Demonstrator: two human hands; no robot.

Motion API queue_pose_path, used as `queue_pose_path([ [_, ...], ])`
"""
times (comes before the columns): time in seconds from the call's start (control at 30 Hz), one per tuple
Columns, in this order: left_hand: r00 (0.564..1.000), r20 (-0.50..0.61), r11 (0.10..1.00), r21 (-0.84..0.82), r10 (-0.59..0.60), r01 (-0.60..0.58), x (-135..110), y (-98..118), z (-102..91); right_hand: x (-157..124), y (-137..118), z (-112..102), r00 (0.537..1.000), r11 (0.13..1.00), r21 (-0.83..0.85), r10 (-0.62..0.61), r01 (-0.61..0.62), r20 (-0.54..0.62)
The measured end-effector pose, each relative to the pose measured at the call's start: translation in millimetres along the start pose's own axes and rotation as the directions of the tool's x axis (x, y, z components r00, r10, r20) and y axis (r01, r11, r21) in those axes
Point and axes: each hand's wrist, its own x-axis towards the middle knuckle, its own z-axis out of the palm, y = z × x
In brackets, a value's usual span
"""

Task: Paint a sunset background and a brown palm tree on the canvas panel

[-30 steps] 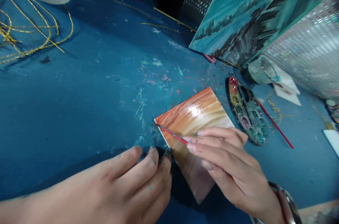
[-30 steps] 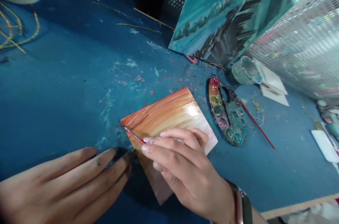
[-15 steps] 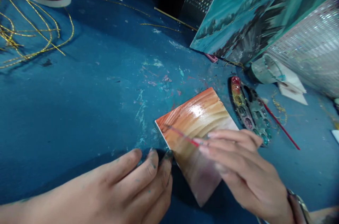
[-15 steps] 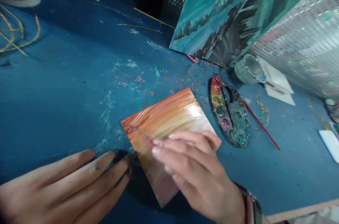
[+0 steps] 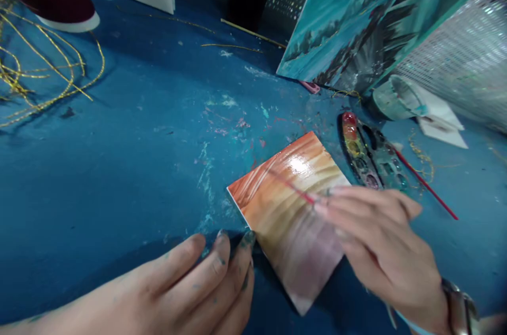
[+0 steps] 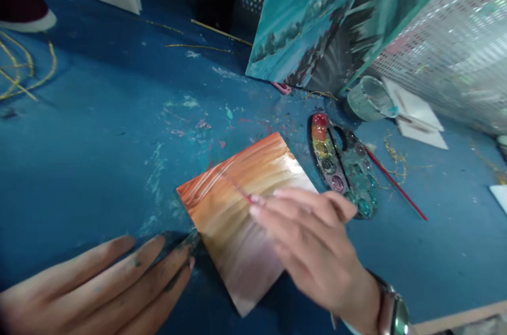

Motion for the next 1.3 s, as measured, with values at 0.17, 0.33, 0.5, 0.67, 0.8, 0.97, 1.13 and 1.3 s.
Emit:
queue_pose_path([
  [0.17,1.000,-0.008,1.000,0.013,0.008,-0.008,3.5,-5.1,-2.9,3.7,21.0,7.3,0.969,0.969,-0.125,0.194,-0.214,-0.154],
  [0.33,1.000,-0.028,1.000,0.027,0.009,-0.008,7.9,-8.3,-4.6,9.6,-18.2,5.7,0.998,0.993,0.112,-0.030,0.035,-0.049],
  [0.5,0.999,-0.050,0.997,0.071,0.004,0.000,16.8,-8.5,-9.3,6.8,-6.4,5.8,0.996,0.999,-0.045,0.008,-0.012,-0.085],
  [0.67,0.999,-0.013,0.995,0.095,-0.041,0.042,18.3,-8.4,-13.1,4.5,26.7,14.6,0.944,0.920,-0.262,0.233,-0.292,-0.234],
  [0.8,0.999,0.015,0.996,0.081,-0.042,0.040,19.3,-10.3,-15.3,7.6,-5.9,11.2,0.985,0.981,-0.143,0.110,-0.128,-0.131],
  [0.97,0.999,-0.051,0.994,0.104,-0.018,0.023,20.5,-12.1,-12.2,5.1,-24.7,9.2,0.995,0.998,0.049,-0.039,0.043,-0.093],
  [1.13,0.999,0.002,0.992,0.117,-0.051,0.050,18.7,-10.7,-12.7,10.1,22.0,18.6,0.942,0.921,-0.280,0.196,-0.272,-0.271],
  [1.3,0.999,-0.011,0.991,0.126,-0.033,0.034,20.3,-11.5,-16.0,17.3,-14.5,17.5,0.992,0.999,0.023,0.039,-0.036,-0.117],
])
